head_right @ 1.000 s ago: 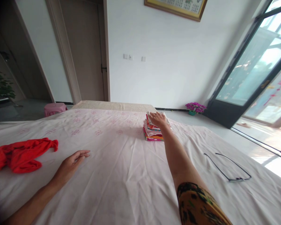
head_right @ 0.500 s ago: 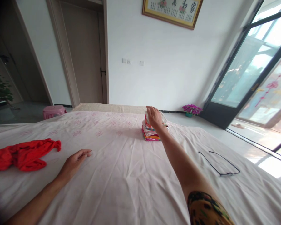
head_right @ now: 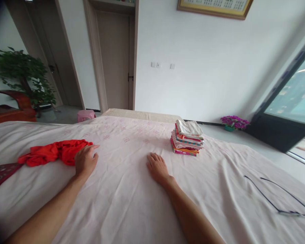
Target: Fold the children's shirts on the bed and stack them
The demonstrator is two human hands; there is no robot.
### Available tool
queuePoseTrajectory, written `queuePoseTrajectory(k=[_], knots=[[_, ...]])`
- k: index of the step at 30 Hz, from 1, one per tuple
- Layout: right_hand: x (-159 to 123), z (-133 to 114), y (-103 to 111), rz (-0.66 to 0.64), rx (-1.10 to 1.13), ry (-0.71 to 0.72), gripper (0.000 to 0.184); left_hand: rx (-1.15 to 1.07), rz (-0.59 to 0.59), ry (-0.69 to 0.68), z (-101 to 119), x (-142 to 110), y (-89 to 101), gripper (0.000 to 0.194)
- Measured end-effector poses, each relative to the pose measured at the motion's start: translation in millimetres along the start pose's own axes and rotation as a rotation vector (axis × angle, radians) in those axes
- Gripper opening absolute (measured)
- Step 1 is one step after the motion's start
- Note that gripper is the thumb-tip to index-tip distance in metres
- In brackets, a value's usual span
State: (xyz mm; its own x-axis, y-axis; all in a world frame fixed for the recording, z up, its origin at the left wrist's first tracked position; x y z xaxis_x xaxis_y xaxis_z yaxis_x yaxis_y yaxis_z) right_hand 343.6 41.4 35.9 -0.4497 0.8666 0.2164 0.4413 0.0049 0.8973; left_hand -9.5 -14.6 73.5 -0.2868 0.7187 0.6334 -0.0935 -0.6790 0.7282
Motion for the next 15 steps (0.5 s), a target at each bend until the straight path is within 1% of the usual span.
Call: queuePoseTrajectory(k=[3,5,7,9,11,12,14,15], knots=[[-1.5,-1.9,2.1,-0.003,-0.018,0.023,0.047,0.165,0.092,0.158,-34.7,4.0,13.1,0.038],[-2.7,-3.0,3.5,-0.005,-0.019,0.03,0.047,0.228,0.105,0.289,-59.9,2.8,14.4,0.044],[-3.4,-3.3,3.7,-0.008,-0.02,0.031,0.047,0.23,0.052,0.438,-86.2,0.7,10.4,0.052],[-3.6,-3.0,3.3,-0.01,-0.019,0.029,0.047,0.163,-0.049,0.553,-108.0,-0.4,3.3,0.054],[-3.4,-2.7,3.1,-0.011,-0.013,0.03,0.047,0.031,-0.106,0.599,-119.5,1.6,-1.4,0.047],[-3.3,-2.5,3.2,-0.01,-0.009,0.031,0.047,-0.062,-0.1,0.606,-121.1,3.5,-2.3,0.043],[-3.2,-2.0,3.6,-0.008,-0.003,0.029,0.046,-0.245,-0.041,0.615,-116.7,7.6,-2.5,0.038],[-3.1,-1.8,3.8,-0.007,0.001,0.027,0.046,-0.322,-0.011,0.616,-110.1,9.1,-3.2,0.039]])
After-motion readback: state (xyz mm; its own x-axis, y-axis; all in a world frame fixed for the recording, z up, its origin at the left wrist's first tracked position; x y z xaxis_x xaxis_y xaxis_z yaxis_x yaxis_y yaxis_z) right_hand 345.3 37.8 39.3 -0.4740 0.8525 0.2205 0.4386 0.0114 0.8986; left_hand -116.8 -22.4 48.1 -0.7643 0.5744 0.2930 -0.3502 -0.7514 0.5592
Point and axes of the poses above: each hand's wrist, its own x-axis towards the middle knuckle, its own y-axis out of the back of the hand, z = x × y, the point moved 7 cm from there along x, towards the middle knuckle, and after that the axes turned 10 degrees about x, right-handed, at the moved point
